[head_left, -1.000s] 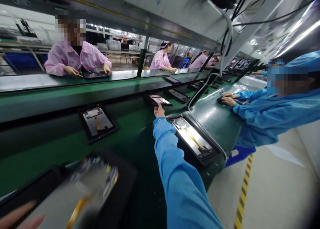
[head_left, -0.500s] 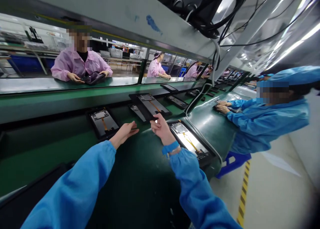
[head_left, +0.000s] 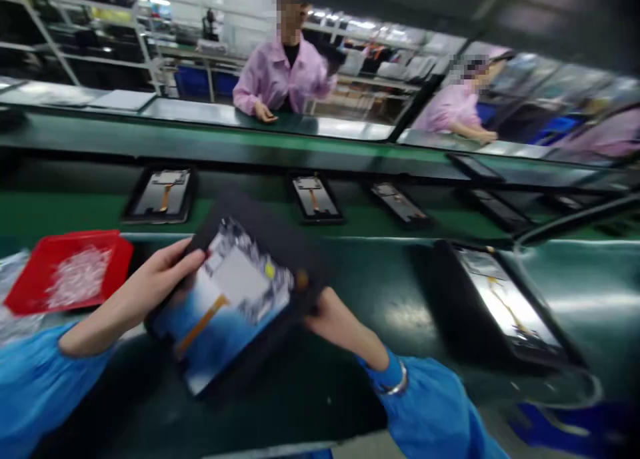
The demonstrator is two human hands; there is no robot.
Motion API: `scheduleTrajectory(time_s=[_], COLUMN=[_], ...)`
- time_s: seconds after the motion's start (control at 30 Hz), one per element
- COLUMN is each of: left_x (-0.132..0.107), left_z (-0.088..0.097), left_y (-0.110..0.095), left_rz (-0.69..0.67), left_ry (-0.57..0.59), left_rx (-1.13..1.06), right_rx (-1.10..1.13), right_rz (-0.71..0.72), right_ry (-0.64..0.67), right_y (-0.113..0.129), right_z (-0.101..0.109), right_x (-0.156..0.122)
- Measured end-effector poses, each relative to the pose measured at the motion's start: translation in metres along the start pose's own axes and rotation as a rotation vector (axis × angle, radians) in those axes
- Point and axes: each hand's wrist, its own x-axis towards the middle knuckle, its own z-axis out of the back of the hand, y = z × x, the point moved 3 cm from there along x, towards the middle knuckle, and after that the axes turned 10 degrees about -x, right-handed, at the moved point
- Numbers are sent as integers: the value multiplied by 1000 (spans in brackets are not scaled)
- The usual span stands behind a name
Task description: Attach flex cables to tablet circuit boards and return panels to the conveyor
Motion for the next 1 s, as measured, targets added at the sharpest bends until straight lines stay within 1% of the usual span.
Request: scheduleTrajectory(time_s=[0.03,0.07,0.1,0.13,0.17,0.2,0.27,0.3,0.37,0.43,0.5,0.57,0.63,0.7,0.8,0.87,0.93,0.97,1.0], left_x=[-16,-32,-47,-60,-71,-79,-89,-91,-93,-92,-92,-91,-89,-85,-77,-71,-65,-61,-59], left_z=[21,37,47,52,53,52,45,41,35,31,28,24,20,17,16,19,23,24,26], left_y=[4,10,19,30,43,57,82,92,103,104,101,98,96,95,90,84,76,73,69], left_rz=[-12,-32,-69,-117,-159,-180,-174,-177,-200,-246,-311,-384,-456,-527,-616,-639,-632,-620,-604], left_ry=[39,114,206,298,374,426,483,506,538,583,652,721,764,771,707,633,541,491,437], left_rx=[145,325,521,710,861,955,1049,1092,1149,1182,1186,1175,1159,1136,1081,1027,954,909,861], right_rx=[-85,-155,-209,-238,-255,-266,-305,-337,-402,-457,-497,-518,-522,-514,-487,-464,-437,-371,-254], right_rz=[-12,-48,-86,-114,-130,-133,-104,-82,-51,-51,-74,-101,-119,-125,-125,-129,-133,-146,-168], right_ry=[-32,-30,-7,18,46,60,61,62,90,128,147,154,169,193,203,176,130,106,82], right_y=[-5,-11,-14,-16,-15,-13,-4,1,7,9,5,-2,-8,-11,-9,-4,1,3,6], right_z=[2,2,1,-1,-4,-7,-16,-22,-34,-46,-55,-60,-63,-65,-65,-63,-61,-60,-60], right_x=[4,9,16,24,33,43,63,74,93,109,121,130,136,139,139,137,133,130,126])
